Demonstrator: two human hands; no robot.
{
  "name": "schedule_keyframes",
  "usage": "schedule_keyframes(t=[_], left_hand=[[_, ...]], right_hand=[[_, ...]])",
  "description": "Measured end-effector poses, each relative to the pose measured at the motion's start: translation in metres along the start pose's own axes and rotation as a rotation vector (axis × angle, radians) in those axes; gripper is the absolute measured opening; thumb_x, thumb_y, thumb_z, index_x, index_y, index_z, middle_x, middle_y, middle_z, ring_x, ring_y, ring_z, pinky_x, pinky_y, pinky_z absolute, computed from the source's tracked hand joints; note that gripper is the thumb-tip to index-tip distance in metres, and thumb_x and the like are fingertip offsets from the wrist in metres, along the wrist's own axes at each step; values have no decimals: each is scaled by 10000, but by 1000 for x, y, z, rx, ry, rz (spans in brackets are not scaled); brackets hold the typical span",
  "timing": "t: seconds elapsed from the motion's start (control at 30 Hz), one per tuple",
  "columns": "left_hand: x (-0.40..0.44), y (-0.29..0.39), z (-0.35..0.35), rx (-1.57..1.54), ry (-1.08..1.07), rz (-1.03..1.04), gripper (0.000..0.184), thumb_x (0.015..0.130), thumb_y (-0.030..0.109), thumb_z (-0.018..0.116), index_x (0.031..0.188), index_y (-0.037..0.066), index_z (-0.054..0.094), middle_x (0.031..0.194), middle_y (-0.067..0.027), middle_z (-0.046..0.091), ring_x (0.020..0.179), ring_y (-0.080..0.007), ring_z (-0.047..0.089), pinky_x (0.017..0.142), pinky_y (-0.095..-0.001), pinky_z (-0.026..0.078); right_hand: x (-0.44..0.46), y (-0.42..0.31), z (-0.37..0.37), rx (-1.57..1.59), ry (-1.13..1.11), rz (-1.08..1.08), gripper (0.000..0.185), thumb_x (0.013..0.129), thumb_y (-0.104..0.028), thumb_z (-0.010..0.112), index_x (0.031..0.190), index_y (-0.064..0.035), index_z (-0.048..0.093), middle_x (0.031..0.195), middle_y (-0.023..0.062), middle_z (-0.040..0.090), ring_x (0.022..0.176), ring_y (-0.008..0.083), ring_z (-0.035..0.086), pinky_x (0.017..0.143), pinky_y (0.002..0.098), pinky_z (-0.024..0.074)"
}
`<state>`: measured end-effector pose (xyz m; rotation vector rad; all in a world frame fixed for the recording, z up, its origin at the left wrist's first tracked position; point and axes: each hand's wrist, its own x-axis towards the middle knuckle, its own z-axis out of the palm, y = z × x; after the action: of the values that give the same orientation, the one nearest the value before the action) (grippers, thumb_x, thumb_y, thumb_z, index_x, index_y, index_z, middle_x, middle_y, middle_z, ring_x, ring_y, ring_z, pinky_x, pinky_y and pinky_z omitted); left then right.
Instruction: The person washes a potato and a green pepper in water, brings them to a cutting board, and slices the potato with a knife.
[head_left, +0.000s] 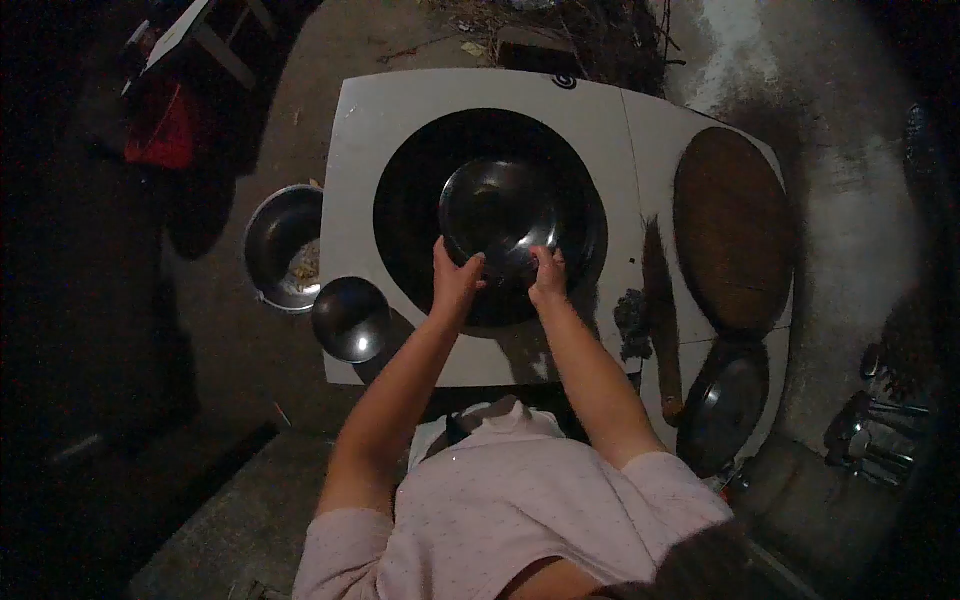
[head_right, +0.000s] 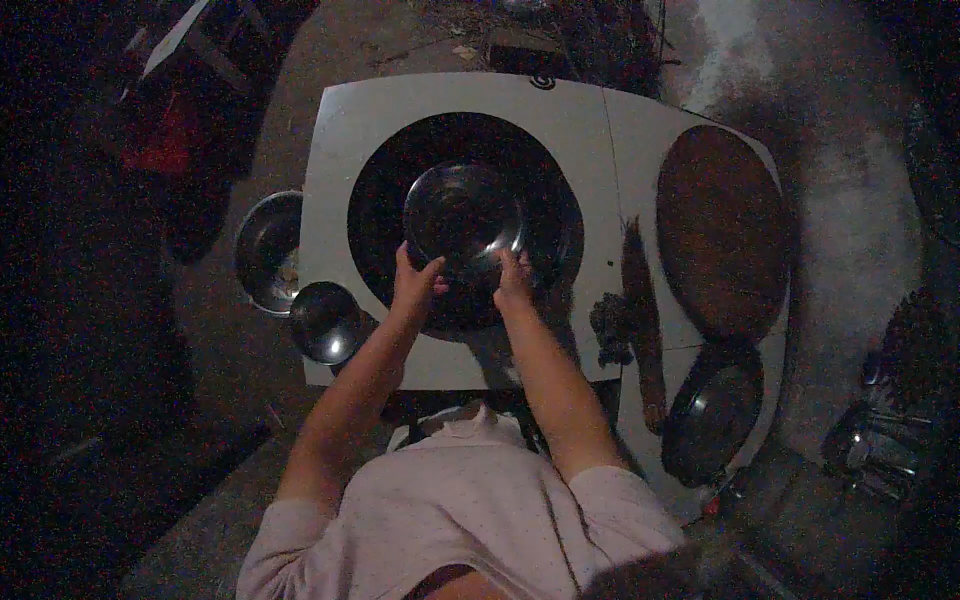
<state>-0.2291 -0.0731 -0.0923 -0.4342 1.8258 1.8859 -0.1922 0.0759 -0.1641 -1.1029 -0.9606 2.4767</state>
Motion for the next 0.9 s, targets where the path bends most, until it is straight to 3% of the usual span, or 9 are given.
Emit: schedule_keyframes(t=[0.1, 0.17, 0.3, 0.4, 0.43, 0.57, 0.67, 0.77, 0.9], left_hand=[[18, 8, 16, 68, 90, -68, 671, 773, 179, 650, 1288, 35, 245, 755, -80, 547, 605, -172, 549, 501, -305, 466], [41, -15, 26, -1, 6, -220, 540, 752, 138, 645, 1208, 6, 387, 672, -83, 545, 573, -159, 539, 498, -311, 462], [64, -8, 51, 142, 99, -54, 361, 686, 160, 676, 986, -17, 579, 863, -126, 628, 748, -226, 605, 614, -352, 484], [98, 10, 26, 401, 101, 21, 492, 653, 341, 698, 974, -19, 600, 851, -141, 641, 746, -216, 624, 661, -317, 487], [128, -15, 16, 132, 92, -20, 466, 675, 313, 679, 1003, -6, 590, 869, -151, 640, 735, -217, 630, 635, -314, 490], [96, 33, -4, 186, -165, -154, 383, 728, 217, 607, 1051, 15, 568, 867, -149, 636, 715, -233, 629, 628, -315, 499], [83, 27, -5, 269, -120, -140, 348, 738, 155, 563, 1058, 19, 564, 875, -137, 633, 713, -243, 624, 638, -330, 505], [49, 36, 2, 265, 23, 54, 397, 712, 118, 524, 1099, 39, 561, 916, -136, 628, 819, -275, 612, 728, -377, 490], [30, 22, 10, 247, 167, 296, 521, 698, 125, 515, 1217, 81, 504, 1010, -172, 612, 915, -296, 592, 827, -365, 446]], right_hand=[[4, -15, 12, -70, 74, -344, 179, 734, -50, 598, 906, -57, 546, 864, 20, 566, 760, 147, 527, 691, 304, 451], [31, -18, -21, -918, -24, -566, 453, 712, -203, 675, 1047, 28, 475, 1024, 103, 509, 866, 195, 511, 799, 304, 421], [-43, -101, 54, -1155, -123, -763, 160, 676, -152, 599, 733, -13, 542, 629, 60, 536, 595, 169, 490, 585, 327, 422], [-37, -130, 60, -830, -382, -606, 130, 729, -91, 597, 810, 4, 561, 748, 34, 587, 678, 132, 521, 608, 291, 434], [-21, -137, 53, -833, -385, -608, 130, 729, -91, 597, 810, 4, 561, 748, 34, 587, 678, 132, 521, 608, 291, 434], [28, -151, 36, -1230, -366, -244, 267, 721, -101, 591, 954, 22, 545, 792, 94, 610, 692, 212, 570, 673, 327, 466], [16, -134, 55, -1721, -90, -674, 449, 674, -95, 623, 1099, -68, 479, 1071, 188, 534, 933, 374, 527, 838, 419, 438], [26, -106, 63, -2228, -297, -1123, 421, 763, -101, 550, 1177, -107, 474, 1174, 153, 475, 1154, 316, 414, 907, 436, 378], [42, -55, 64, -2748, -672, -647, 525, 771, -191, 569, 1274, -127, 437, 1285, 119, 420, 1204, 318, 354, 1005, 456, 272]])
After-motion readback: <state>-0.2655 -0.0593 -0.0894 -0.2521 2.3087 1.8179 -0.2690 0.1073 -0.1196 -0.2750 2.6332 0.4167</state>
